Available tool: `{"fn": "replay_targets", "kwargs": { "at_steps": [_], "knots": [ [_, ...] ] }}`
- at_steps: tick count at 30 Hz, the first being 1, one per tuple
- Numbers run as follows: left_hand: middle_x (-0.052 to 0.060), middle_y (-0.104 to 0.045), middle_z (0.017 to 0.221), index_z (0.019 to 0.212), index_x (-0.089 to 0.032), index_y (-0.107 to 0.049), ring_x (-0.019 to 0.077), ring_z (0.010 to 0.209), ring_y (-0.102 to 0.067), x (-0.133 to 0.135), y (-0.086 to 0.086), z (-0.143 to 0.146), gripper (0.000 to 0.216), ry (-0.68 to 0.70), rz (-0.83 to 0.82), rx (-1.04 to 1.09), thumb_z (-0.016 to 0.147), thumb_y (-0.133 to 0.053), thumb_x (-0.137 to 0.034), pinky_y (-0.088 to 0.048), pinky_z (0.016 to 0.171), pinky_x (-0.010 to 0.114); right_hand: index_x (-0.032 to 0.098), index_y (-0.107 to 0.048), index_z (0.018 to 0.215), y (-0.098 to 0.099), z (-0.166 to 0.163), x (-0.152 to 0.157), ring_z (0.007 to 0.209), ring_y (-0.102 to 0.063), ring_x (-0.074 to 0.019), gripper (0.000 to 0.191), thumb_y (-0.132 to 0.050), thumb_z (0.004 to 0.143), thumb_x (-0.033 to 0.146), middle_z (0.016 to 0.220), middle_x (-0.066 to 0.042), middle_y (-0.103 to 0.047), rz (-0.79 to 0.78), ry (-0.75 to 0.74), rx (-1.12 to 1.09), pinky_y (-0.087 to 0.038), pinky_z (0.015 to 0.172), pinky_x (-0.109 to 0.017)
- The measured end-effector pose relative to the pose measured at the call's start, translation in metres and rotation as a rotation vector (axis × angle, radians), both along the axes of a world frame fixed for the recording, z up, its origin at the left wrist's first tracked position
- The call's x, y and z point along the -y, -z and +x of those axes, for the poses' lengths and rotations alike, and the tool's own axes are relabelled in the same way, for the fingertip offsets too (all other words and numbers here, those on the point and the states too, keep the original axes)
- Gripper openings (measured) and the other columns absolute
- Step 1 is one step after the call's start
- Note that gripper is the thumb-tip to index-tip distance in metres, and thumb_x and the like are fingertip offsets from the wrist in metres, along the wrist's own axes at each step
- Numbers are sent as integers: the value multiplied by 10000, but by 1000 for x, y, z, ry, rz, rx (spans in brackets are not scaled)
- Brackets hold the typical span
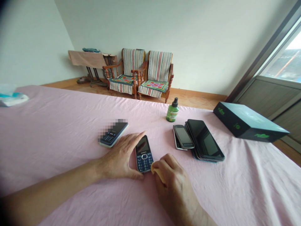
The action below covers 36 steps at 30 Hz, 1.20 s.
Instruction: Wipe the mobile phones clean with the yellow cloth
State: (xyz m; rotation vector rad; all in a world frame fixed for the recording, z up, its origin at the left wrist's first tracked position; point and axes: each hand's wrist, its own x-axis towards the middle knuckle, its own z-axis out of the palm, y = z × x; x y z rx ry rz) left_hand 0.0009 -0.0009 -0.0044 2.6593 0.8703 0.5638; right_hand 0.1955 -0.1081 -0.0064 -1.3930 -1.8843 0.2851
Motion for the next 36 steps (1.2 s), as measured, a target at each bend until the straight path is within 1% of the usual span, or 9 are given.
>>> {"fn": "replay_targets", "kwargs": {
  "at_steps": [4, 11, 15, 21, 25, 28, 32, 36],
  "knots": [
    [159, -381, 1440, 1471, -182, -157, 346, 1306, -359, 0, 1, 0, 1173, -5, -2, 4, 567, -708, -687, -295, 1065, 513, 197, -610, 793, 5, -4, 3, 692, -548, -148, 233, -466, 792, 13, 770, -16, -564, -20, -9, 3, -408, 586, -266],
    [156, -403, 1421, 1467, -202, -157, 352, 1288, -379, 0, 1, 1, 1152, -6, -1, 40, 575, -707, -680, -302, 1051, 516, 205, -599, 808, 10, -14, 6, 731, -551, -155, 244, -440, 806, 20, 802, -21, -567, -8, -43, -2, -417, 626, -275],
    [156, -408, 1415, 1465, -199, -163, 350, 1285, -380, 0, 2, 1, 1142, -4, 2, 40, 581, -706, -677, -303, 1048, 513, 201, -579, 783, 9, -14, 5, 723, -545, -150, 239, -429, 803, 16, 795, -21, -567, -15, -49, -9, -412, 624, -270],
    [159, -401, 1422, 1470, -215, -144, 362, 1287, -377, 0, -1, 0, 1158, 3, -6, 35, 573, -717, -672, -296, 1045, 524, 190, -563, 729, 6, -7, 4, 687, -526, -153, 207, -448, 799, 32, 738, -22, -549, -17, 14, 37, -390, 591, -273],
    [152, -401, 1424, 1467, -219, -151, 356, 1294, -371, 0, 0, 1, 1147, -4, -8, 40, 575, -723, -657, -293, 1053, 521, 189, -557, 688, 9, -11, 5, 696, -523, -162, 243, -434, 772, -3, 733, -26, -551, -2, -13, 54, -384, 586, -276],
    [155, -392, 1432, 1465, -212, -156, 353, 1301, -362, 0, 0, 1, 1142, -12, -11, 36, 578, -720, -656, -293, 1057, 522, 191, -577, 714, 7, -13, 6, 718, -530, -168, 252, -429, 783, 0, 752, -31, -559, 6, -47, 29, -399, 606, -283],
    [159, -393, 1432, 1464, -201, -163, 349, 1300, -365, -1, 0, 0, 1135, 2, -17, 34, 585, -716, -658, -292, 1062, 514, 190, -574, 755, 2, -10, 5, 697, -533, -160, 216, -454, 785, 13, 759, -27, -556, 26, -15, 10, -404, 594, -280],
    [154, -393, 1431, 1465, -202, -169, 351, 1302, -359, 0, 1, 0, 1171, -5, -15, 36, 554, -723, -686, -290, 1063, 518, 191, -572, 767, 4, -8, 5, 708, -538, -162, 238, -445, 766, -10, 759, -25, -558, 25, -7, 17, -410, 595, -278]
  ]
}}
